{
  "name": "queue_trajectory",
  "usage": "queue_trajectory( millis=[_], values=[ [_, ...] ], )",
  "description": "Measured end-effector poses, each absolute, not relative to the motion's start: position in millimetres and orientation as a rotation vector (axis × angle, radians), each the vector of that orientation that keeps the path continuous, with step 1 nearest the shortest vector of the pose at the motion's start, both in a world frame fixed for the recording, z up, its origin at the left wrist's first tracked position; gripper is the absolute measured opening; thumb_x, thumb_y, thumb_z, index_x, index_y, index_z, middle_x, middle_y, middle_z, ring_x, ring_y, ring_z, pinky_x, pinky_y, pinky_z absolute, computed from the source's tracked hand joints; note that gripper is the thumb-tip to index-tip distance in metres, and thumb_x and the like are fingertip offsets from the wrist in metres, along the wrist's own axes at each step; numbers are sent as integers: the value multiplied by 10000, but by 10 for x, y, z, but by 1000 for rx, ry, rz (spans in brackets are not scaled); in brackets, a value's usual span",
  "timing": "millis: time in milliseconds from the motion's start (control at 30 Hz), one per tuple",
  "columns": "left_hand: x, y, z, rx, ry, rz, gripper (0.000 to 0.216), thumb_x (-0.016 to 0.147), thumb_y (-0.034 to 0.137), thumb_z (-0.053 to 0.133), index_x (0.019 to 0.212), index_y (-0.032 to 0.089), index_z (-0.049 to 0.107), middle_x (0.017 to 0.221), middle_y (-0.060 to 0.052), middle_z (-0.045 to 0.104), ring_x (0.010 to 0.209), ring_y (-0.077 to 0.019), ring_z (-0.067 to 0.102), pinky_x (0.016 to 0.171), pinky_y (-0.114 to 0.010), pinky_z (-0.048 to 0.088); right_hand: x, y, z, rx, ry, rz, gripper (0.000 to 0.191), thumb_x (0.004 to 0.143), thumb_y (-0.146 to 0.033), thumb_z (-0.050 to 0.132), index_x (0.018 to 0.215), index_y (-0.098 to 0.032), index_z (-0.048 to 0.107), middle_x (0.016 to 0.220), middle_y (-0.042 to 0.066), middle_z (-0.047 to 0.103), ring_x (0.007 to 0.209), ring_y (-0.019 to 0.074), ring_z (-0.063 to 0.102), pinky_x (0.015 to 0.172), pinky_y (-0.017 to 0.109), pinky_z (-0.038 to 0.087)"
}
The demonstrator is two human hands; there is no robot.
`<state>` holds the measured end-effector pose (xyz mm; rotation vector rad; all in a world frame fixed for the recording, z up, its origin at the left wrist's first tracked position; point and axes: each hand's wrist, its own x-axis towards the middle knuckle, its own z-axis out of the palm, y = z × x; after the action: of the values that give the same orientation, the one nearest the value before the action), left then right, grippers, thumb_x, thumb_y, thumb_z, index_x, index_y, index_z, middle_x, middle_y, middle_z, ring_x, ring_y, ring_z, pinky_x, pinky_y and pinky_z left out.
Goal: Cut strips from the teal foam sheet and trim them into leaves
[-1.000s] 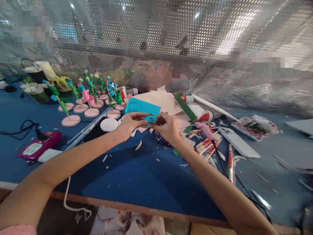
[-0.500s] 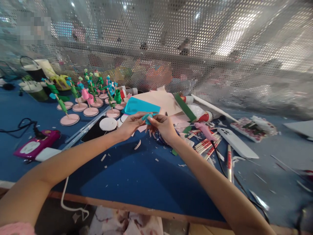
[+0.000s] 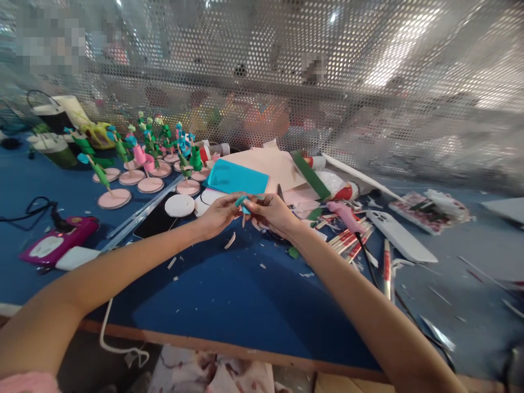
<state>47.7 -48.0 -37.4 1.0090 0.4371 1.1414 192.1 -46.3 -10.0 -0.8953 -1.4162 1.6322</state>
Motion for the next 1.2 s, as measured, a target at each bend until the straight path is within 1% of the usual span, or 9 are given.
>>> queue_trajectory(
  millis=[133,233,300,400,567,767,833,967,1200],
  values=[
    [486,-481,-427,961,398,1126,366,519,449,798,745,174,712,752,-27,651,601,-94,521,622,-260,411,1926,-462,-91,-905,-1399,1662,392,482,-460,798,584,-133,606,473,-15,619,312,47,487,275,136,311],
    [492,-478,-468,916,409,1139,342,519,429,806,698,162,690,711,-16,624,637,-105,529,650,-261,415,1914,-461,-110,-901,-1367,1651,389,481,-453,801,568,-136,593,471,-18,617,309,51,490,281,142,341],
    [495,-482,-486,895,438,1134,338,517,408,814,695,157,674,686,-2,605,627,-98,519,640,-259,408,1911,-459,-127,-899,-1382,1648,380,501,-451,794,563,-135,592,472,-13,619,307,53,491,275,143,338],
    [505,-501,-509,878,450,1103,390,521,467,790,711,154,656,672,6,585,607,-92,502,611,-258,396,1908,-453,-158,-913,-1395,1643,379,499,-450,794,555,-130,599,466,-7,619,302,55,489,259,143,321],
    [531,-536,-541,861,429,1094,393,489,461,807,702,172,649,614,26,556,584,-86,487,650,-261,417,1878,-452,-220,-935,-1343,1636,401,479,-474,793,507,-131,588,446,-6,609,281,45,465,246,141,317],
    [540,-564,-532,854,420,1068,414,511,433,811,809,187,663,588,43,534,578,-78,484,661,-252,432,1871,-447,-295,-920,-1315,1615,417,484,-504,780,514,-138,582,447,-4,610,270,56,465,227,149,302],
    [542,-574,-526,866,420,1078,397,533,419,806,820,184,663,587,45,525,578,-74,481,660,-245,432,1876,-443,-314,-909,-1302,1592,427,481,-517,776,513,-139,580,458,0,617,265,60,465,220,154,296],
    [550,-588,-520,867,433,1099,387,550,403,803,843,186,674,596,46,521,591,-73,479,672,-242,426,1878,-428,-369,-923,-1306,1559,442,481,-544,767,513,-143,585,397,-14,577,231,61,427,209,160,277],
    [561,-595,-526,855,441,1132,400,544,396,807,867,189,694,651,30,553,611,-72,467,696,-238,411,1851,-403,-466,-850,-1213,1527,445,478,-529,774,461,-154,536,431,-23,593,220,56,421,196,161,261]
  ],
)
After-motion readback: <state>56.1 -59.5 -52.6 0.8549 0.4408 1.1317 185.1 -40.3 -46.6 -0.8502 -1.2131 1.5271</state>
